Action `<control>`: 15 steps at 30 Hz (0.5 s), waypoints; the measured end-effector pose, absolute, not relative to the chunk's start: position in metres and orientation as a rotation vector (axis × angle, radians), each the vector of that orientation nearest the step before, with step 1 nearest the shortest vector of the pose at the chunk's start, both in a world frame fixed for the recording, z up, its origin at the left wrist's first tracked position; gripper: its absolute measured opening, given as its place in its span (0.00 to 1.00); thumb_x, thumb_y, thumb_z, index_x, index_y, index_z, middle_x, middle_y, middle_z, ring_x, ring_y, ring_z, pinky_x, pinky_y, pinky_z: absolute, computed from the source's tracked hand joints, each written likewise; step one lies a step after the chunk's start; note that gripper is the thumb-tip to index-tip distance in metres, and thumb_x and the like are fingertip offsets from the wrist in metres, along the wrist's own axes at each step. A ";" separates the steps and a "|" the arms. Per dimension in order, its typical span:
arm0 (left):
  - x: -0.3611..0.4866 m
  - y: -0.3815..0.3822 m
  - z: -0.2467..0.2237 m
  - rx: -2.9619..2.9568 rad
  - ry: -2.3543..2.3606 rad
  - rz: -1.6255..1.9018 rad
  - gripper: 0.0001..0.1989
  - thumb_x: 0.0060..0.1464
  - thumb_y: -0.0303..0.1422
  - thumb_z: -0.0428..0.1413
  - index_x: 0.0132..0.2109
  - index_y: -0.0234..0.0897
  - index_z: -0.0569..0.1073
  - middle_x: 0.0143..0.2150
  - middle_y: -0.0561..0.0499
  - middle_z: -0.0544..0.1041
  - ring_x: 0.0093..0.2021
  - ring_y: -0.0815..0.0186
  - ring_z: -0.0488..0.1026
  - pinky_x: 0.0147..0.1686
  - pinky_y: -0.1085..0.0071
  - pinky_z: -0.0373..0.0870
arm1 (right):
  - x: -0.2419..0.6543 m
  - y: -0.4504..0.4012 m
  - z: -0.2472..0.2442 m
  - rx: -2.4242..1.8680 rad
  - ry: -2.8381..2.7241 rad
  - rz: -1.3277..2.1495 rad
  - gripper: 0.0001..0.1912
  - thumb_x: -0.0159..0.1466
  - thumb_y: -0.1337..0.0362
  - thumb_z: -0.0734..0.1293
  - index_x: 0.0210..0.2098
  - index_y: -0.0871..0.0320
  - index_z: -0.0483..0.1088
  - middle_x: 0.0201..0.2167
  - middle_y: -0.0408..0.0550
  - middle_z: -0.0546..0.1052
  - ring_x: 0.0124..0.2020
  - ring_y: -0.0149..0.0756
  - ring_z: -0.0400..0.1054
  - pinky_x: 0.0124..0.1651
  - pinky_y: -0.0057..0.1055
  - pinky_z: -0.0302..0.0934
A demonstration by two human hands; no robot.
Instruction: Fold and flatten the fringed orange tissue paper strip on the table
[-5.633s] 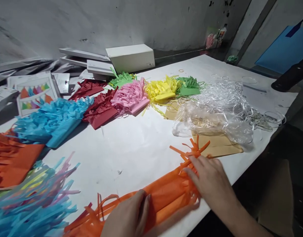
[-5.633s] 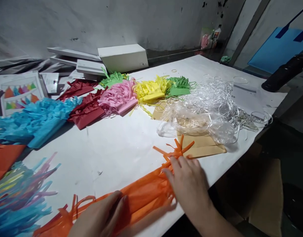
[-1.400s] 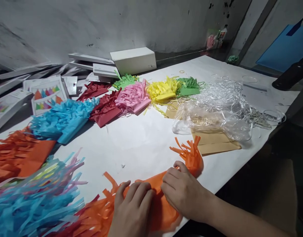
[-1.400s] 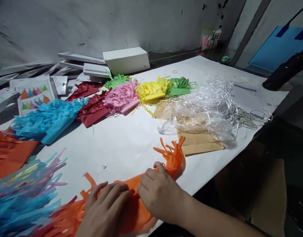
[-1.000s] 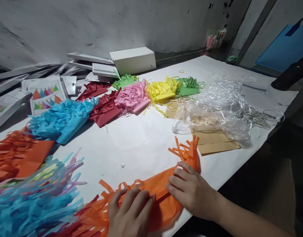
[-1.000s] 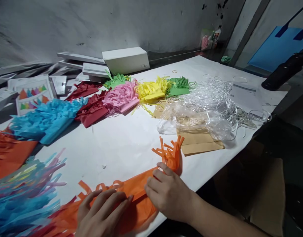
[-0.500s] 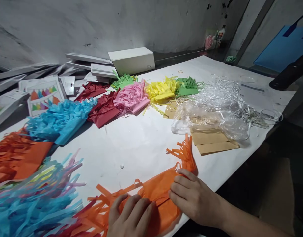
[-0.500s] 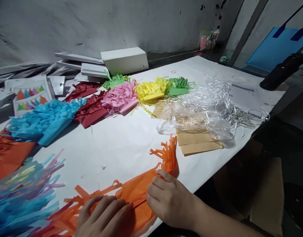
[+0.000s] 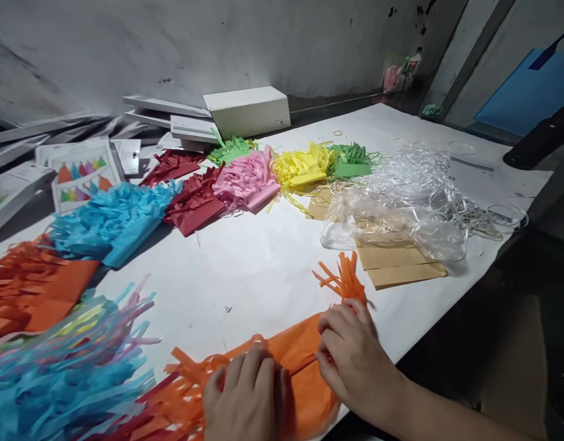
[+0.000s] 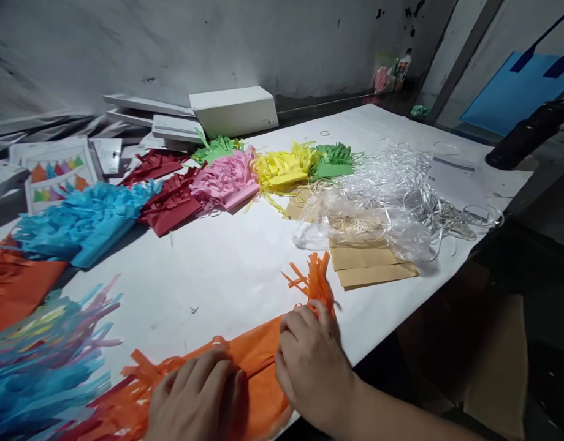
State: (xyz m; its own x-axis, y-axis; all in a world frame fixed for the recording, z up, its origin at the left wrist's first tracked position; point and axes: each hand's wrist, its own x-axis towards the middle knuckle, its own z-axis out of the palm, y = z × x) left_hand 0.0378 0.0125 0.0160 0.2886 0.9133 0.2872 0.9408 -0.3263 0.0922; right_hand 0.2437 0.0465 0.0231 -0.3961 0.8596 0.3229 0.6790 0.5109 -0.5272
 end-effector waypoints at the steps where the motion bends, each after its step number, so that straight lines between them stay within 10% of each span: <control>1: 0.037 0.013 0.018 -2.452 -1.756 -0.428 0.08 0.64 0.26 0.49 0.38 0.42 0.70 0.42 0.46 0.80 0.40 0.54 0.76 0.44 0.52 0.61 | 0.243 0.047 0.023 -1.266 -2.197 0.423 0.08 0.63 0.73 0.69 0.31 0.57 0.67 0.38 0.44 0.72 0.43 0.40 0.65 0.63 0.50 0.48; 15: 0.040 0.025 0.025 -2.659 -1.516 -0.594 0.14 0.63 0.23 0.49 0.36 0.40 0.77 0.37 0.50 0.82 0.42 0.58 0.75 0.57 0.54 0.59 | 0.239 0.045 0.020 -0.942 -2.623 -0.054 0.08 0.68 0.74 0.61 0.35 0.59 0.70 0.32 0.46 0.72 0.39 0.43 0.64 0.68 0.54 0.40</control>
State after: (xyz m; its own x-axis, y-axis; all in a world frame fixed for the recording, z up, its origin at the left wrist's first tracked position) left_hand 0.0396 0.0250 0.0249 0.4548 0.8247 0.3362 0.8337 -0.5270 0.1649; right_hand 0.2386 0.0454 0.0195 -0.7167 0.6094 0.3390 0.6229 0.7780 -0.0817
